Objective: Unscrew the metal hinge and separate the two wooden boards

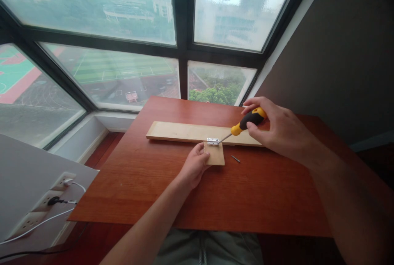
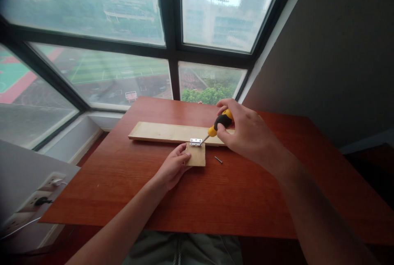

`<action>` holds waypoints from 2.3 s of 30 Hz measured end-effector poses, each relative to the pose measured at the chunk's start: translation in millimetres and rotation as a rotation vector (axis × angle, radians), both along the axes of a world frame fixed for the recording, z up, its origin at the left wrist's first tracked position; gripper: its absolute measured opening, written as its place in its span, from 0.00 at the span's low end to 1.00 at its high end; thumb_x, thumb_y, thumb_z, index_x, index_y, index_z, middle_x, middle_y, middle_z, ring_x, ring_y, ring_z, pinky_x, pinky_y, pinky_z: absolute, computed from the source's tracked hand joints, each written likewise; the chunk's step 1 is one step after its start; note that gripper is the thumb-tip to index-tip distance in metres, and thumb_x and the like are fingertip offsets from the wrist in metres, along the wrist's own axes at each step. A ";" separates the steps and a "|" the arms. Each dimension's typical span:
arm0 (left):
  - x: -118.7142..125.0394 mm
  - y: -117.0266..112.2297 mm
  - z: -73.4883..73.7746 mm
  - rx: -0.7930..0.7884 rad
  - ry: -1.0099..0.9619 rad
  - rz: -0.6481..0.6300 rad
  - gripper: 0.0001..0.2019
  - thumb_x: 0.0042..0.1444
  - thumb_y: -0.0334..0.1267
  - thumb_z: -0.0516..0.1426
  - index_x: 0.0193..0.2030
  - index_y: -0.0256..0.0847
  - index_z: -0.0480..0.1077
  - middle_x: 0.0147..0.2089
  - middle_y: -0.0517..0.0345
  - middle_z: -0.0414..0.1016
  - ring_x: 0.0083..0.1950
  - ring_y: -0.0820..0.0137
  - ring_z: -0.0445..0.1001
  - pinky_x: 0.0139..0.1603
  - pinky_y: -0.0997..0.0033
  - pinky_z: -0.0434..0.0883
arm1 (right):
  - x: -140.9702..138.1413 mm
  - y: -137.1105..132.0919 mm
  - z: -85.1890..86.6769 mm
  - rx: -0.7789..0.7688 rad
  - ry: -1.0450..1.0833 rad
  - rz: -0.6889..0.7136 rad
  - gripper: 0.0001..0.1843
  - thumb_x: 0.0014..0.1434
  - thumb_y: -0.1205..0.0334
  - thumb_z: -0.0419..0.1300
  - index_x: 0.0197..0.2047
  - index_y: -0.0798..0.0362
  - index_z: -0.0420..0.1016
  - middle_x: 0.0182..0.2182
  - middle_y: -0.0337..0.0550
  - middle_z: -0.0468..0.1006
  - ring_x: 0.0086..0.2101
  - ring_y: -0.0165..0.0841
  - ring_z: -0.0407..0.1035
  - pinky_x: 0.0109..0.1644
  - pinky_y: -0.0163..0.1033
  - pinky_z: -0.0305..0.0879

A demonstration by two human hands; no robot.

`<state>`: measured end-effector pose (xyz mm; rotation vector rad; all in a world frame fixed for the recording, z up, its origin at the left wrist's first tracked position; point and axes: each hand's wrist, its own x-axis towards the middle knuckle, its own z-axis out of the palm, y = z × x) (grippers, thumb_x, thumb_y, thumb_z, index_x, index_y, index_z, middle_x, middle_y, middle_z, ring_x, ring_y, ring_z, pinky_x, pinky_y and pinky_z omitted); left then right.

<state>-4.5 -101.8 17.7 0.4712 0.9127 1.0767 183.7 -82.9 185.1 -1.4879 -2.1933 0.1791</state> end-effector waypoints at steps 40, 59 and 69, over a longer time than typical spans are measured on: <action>0.0 -0.7 2.3 -0.004 -0.016 -0.010 0.16 0.55 0.23 0.57 0.50 0.37 0.68 0.50 0.46 0.77 0.42 0.68 0.78 0.37 0.74 0.76 | -11.8 11.1 -4.7 0.146 -0.077 -0.034 0.15 0.62 0.54 0.57 0.51 0.48 0.71 0.37 0.42 0.80 0.33 0.37 0.73 0.36 0.43 0.67; 0.6 0.6 1.8 -0.011 -0.011 -0.004 0.17 0.54 0.23 0.56 0.50 0.37 0.68 0.50 0.46 0.77 0.42 0.67 0.78 0.36 0.74 0.76 | -8.0 11.0 0.4 0.056 -0.108 -0.075 0.19 0.55 0.59 0.59 0.51 0.48 0.70 0.41 0.45 0.79 0.31 0.36 0.72 0.32 0.40 0.63; 0.3 -0.4 1.5 -0.007 -0.015 -0.002 0.17 0.53 0.24 0.58 0.49 0.37 0.69 0.49 0.46 0.78 0.43 0.66 0.79 0.37 0.73 0.77 | -7.2 12.9 1.8 0.010 -0.052 -0.088 0.15 0.58 0.58 0.57 0.49 0.47 0.72 0.40 0.43 0.79 0.31 0.36 0.72 0.35 0.41 0.65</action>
